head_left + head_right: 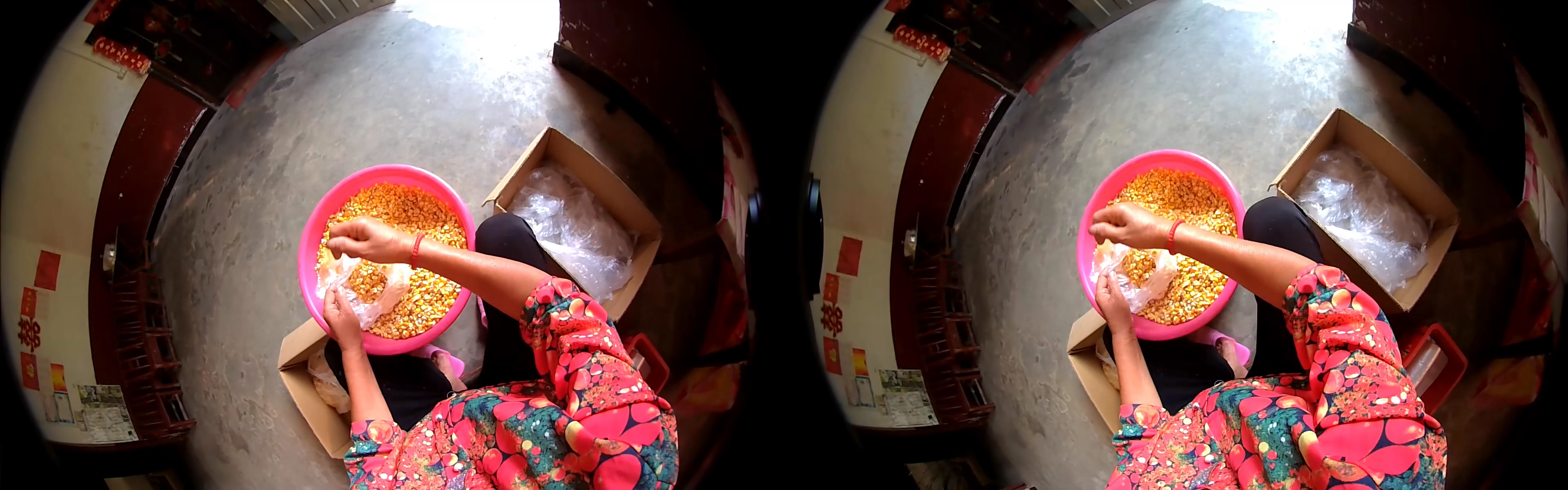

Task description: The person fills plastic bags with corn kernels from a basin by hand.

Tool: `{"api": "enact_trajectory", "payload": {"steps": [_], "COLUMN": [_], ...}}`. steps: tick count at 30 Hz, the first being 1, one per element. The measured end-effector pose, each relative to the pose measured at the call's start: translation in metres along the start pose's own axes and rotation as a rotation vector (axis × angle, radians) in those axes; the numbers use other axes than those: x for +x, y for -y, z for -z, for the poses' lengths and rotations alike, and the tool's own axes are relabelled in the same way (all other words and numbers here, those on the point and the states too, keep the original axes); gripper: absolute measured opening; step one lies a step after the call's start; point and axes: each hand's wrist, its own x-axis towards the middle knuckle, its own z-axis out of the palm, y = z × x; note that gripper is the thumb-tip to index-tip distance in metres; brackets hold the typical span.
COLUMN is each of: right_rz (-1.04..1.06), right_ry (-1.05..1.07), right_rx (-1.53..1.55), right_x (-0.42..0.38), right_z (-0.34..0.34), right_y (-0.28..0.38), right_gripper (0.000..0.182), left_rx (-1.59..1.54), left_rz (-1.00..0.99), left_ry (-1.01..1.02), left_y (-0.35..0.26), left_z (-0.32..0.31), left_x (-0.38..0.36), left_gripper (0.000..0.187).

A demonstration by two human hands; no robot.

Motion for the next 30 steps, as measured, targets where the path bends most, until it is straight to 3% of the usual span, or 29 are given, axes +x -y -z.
{"api": "enact_trajectory", "payload": {"steps": [2, 4, 9, 11, 12, 14, 16, 17, 18, 20, 24, 26, 30], "right_rz": [0.108, 0.073, 0.054, 0.338, 0.337, 0.15, 0.118, 0.253, 0.162, 0.09, -0.094, -0.257, -0.367], "right_ry": [0.025, 0.045, 0.127, 0.058, 0.059, 0.187, 0.171, 0.061, 0.014, -0.249, -0.478, -0.323, -0.144], "right_rx": [-0.301, -0.119, -0.486, -0.576, -0.576, -0.445, -0.339, -0.528, -0.239, -0.055, -0.544, -0.786, -1.09], "right_x": [-0.003, -0.007, -0.018, -0.015, -0.015, -0.016, -0.014, -0.013, -0.003, -0.001, -0.001, -0.005, -0.021], "right_z": [-0.006, -0.023, -0.025, -0.026, -0.025, -0.018, -0.012, -0.003, -0.002, 0.012, 0.051, 0.061, 0.056], "right_y": [0.005, -0.017, -0.036, -0.052, -0.048, -0.029, -0.013, -0.003, -0.008, -0.017, -0.033, -0.049, -0.088], "right_gripper": [0.023, 0.021, 0.02, 0.019, 0.019, 0.017, 0.015, 0.016, 0.018, 0.019, 0.021, 0.017, 0.017], "left_rx": [-0.011, -0.004, -0.029, -0.023, -0.019, -0.001, 0.015, 0.006, -0.002, -0.003, 0.005, 0.017, -0.013], "left_rz": [0.035, 0.004, 0.062, 0.055, 0.048, 0.009, -0.03, -0.01, 0.01, -0.012, -0.022, -0.023, -0.009], "left_ry": [0.053, 0.041, 0.061, 0.059, 0.059, 0.029, -0.002, 0.016, 0.033, 0.015, -0.011, -0.015, -0.027], "left_y": [0.002, -0.005, -0.015, -0.011, -0.009, 0.001, 0.004, 0.004, 0.004, 0.006, 0.0, 0.004, 0.008], "left_z": [0.003, -0.001, -0.002, 0.0, 0.0, 0.0, 0.001, 0.002, 0.003, 0.002, -0.001, -0.001, 0.0], "left_x": [0.002, 0.0, -0.003, -0.002, -0.002, 0.0, 0.001, 0.001, 0.001, 0.001, -0.001, 0.0, 0.001], "left_gripper": [0.025, 0.026, 0.027, 0.027, 0.027, 0.027, 0.027, 0.026, 0.025, 0.024, 0.023, 0.022, 0.022]}}
